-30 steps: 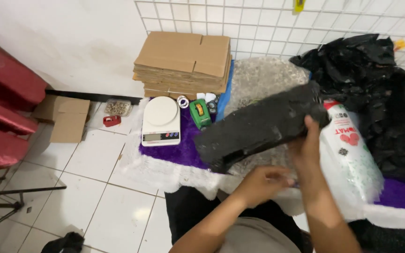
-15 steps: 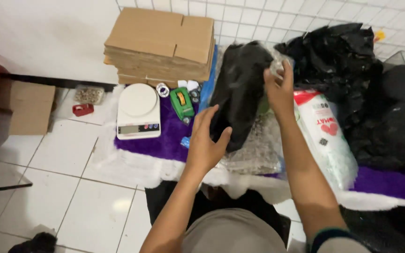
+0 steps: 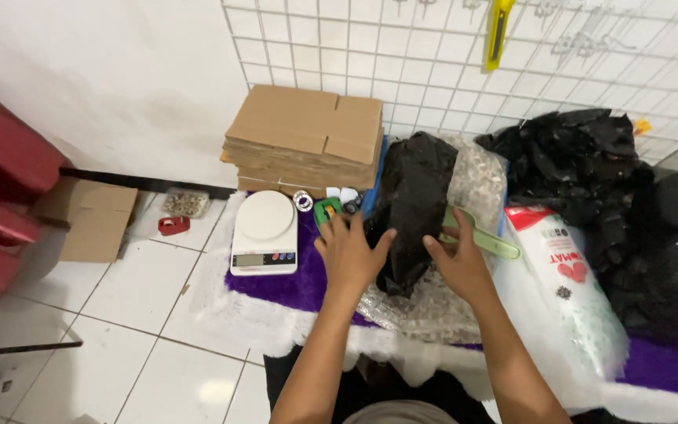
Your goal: Wrapping a black object in protective plastic and using a scoop to fill a small bag with granular material.
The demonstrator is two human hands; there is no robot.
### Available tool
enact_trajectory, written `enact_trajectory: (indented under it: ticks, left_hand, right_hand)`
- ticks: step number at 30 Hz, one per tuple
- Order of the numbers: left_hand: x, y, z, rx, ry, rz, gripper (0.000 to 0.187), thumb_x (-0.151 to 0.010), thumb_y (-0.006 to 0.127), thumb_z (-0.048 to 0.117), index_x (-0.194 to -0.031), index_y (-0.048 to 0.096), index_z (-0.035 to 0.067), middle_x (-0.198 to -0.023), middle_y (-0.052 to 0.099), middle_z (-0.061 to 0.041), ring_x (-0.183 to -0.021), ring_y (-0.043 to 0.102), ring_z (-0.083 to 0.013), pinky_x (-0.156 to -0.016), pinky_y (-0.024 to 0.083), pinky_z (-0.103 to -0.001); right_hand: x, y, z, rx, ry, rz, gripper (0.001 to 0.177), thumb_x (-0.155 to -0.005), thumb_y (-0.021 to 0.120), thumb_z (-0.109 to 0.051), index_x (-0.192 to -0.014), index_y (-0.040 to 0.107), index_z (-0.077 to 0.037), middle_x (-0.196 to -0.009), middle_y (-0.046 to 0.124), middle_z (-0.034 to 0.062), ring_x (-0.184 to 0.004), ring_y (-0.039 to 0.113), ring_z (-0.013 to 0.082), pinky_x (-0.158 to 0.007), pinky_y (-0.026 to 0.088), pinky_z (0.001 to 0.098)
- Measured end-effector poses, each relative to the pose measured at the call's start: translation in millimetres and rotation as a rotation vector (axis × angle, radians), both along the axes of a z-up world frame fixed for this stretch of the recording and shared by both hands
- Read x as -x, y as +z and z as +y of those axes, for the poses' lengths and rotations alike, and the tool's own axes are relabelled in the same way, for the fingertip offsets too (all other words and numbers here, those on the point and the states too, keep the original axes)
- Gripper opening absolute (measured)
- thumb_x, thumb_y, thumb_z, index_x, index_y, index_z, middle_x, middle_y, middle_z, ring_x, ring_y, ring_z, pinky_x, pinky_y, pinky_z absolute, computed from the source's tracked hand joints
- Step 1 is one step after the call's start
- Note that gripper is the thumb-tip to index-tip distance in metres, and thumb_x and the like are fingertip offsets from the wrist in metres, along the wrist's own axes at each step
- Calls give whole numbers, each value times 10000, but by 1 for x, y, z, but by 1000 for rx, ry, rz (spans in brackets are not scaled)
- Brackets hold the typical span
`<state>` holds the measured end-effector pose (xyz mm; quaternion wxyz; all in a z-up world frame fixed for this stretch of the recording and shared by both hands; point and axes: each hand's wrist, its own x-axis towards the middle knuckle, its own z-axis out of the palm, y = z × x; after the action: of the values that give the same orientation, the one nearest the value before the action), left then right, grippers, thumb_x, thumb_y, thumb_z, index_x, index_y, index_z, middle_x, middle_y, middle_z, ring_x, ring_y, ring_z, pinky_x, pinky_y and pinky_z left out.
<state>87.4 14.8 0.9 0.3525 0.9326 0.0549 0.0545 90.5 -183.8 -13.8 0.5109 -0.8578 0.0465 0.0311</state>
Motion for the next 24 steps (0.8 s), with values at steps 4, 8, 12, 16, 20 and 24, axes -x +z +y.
enact_trajectory:
  ticks: [4, 8, 12, 16, 20, 24]
  left_hand:
    - [-4, -29, 1, 139, -82, 158, 693, -900, 644, 567, -1404, 553, 100, -1142, 678, -120, -1229, 564, -364, -1005, 411, -532]
    - [6, -43, -14, 169, -40, 71, 568, -858, 721, 443, -1326, 648, 130, -1164, 635, -99, -1182, 578, -355, -943, 491, -495]
    - [19, -29, -7, 104, 8, 188, 688, -848, 762, 385, -1441, 533, 122, -1288, 575, -159, -1287, 499, -373, -984, 434, -514]
    - [19, -54, -19, 22, -70, 132, 403, -898, 669, 253, -1295, 650, 186, -1079, 699, -45, -1134, 645, -305, -884, 496, -499]
    - [35, -53, -39, 74, -126, -314, 263, -859, 631, 129, -1102, 718, 80, -973, 675, -124, -989, 680, -367, -811, 535, -476]
    - [56, -47, -69, 58, -152, -499, 219, -811, 620, 76, -1013, 702, 48, -905, 609, -104, -852, 687, -343, -665, 599, -442]
  right_hand:
    - [-1, 18, 12, 66, 44, 22, 1015, -950, 600, -584, -1650, 96, -49, -1476, 431, 352, -1288, 560, 475, -1039, 479, 619]
    - [5, 38, 29, 370, -18, -7, 1073, -936, 561, -682, -1657, 72, -55, -1498, 408, 363, -1271, 573, 484, -979, 488, 639]
    - [-7, 37, 34, 486, -26, 43, 1203, -853, 572, -791, -1663, 26, -88, -1511, 379, 384, -1280, 554, 533, -929, 497, 673]
    - [-22, 23, 21, 403, 18, 127, 1171, -889, 621, -666, -1655, -75, -119, -1556, 261, 417, -1276, 534, 572, -930, 498, 690]
    - [-21, -3, 7, 380, -61, 91, 1040, -941, 598, -535, -1658, -7, -87, -1583, 258, 375, -1375, 444, 549, -1031, 419, 698]
    - [-31, -34, -2, 187, -30, 87, 968, -939, 609, -424, -1652, 80, -37, -1580, 304, 379, -1419, 408, 516, -1116, 403, 639]
